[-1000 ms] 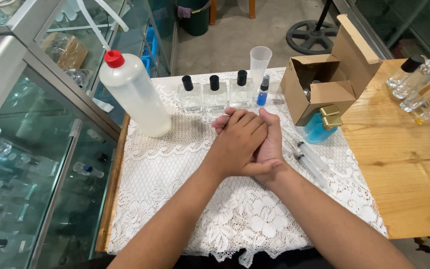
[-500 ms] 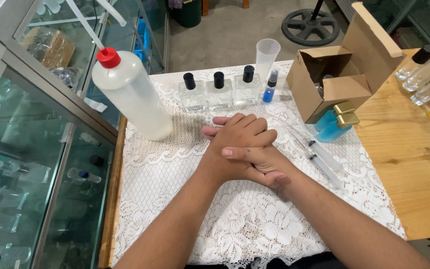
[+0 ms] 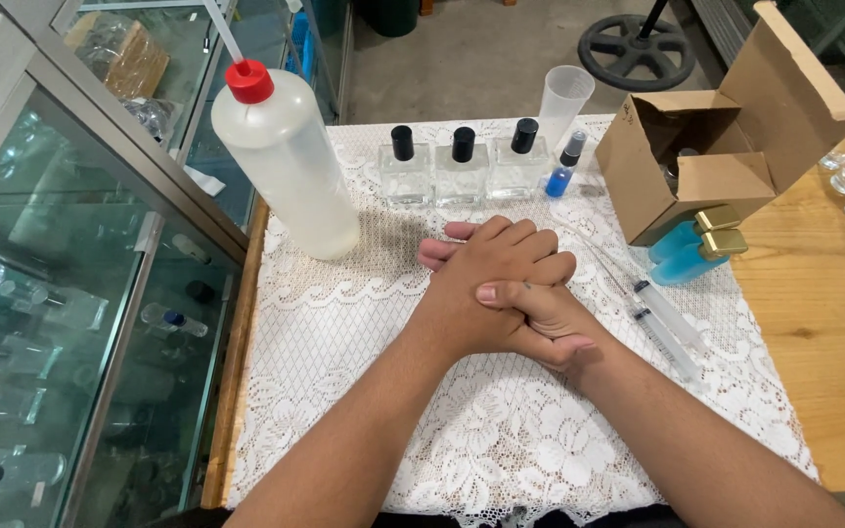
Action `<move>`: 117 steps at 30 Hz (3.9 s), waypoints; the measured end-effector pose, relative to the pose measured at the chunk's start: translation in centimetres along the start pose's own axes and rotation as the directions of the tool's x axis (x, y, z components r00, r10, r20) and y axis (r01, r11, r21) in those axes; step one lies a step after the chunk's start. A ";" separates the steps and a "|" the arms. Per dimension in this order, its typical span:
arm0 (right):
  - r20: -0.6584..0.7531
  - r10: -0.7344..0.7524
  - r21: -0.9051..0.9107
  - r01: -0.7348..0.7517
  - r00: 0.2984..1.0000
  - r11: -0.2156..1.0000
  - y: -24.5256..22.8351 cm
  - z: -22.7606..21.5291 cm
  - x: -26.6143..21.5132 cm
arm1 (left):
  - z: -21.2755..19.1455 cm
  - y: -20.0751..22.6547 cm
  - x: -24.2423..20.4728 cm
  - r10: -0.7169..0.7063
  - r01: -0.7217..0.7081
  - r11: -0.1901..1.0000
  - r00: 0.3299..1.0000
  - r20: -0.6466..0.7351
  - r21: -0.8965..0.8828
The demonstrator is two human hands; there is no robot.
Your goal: The person fills glass bottles with liquid from a plastic cup using a syringe and attaches spray nozzles and caps.
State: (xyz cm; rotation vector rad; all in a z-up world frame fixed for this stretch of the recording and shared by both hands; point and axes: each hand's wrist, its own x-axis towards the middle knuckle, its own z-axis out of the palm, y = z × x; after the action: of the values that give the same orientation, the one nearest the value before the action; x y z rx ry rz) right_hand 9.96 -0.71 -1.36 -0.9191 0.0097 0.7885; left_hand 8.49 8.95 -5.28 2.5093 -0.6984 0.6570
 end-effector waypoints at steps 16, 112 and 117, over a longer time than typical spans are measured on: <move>0.155 0.135 0.237 -0.169 0.979 0.957 -0.3 -1.4 -0.4 | 0.2 -2.2 -0.2 0.010 -0.016 0.999 0.992 -0.130 -0.046; -0.101 -0.216 -0.141 0.201 0.971 0.969 0.8 -6.7 3.5 | -0.3 -5.5 -1.5 -0.725 0.637 0.686 0.555 -0.407 -0.352; -0.105 -0.219 -0.123 0.206 0.970 0.971 0.8 -6.6 3.5 | 0.1 -4.8 -1.0 -0.490 0.495 0.857 0.703 -0.515 -0.140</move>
State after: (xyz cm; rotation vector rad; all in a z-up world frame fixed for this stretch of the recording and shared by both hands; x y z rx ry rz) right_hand 14.06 -3.01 -7.15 -1.0524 -0.0291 0.5385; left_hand 10.48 12.95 -7.28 2.1948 0.1901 1.0770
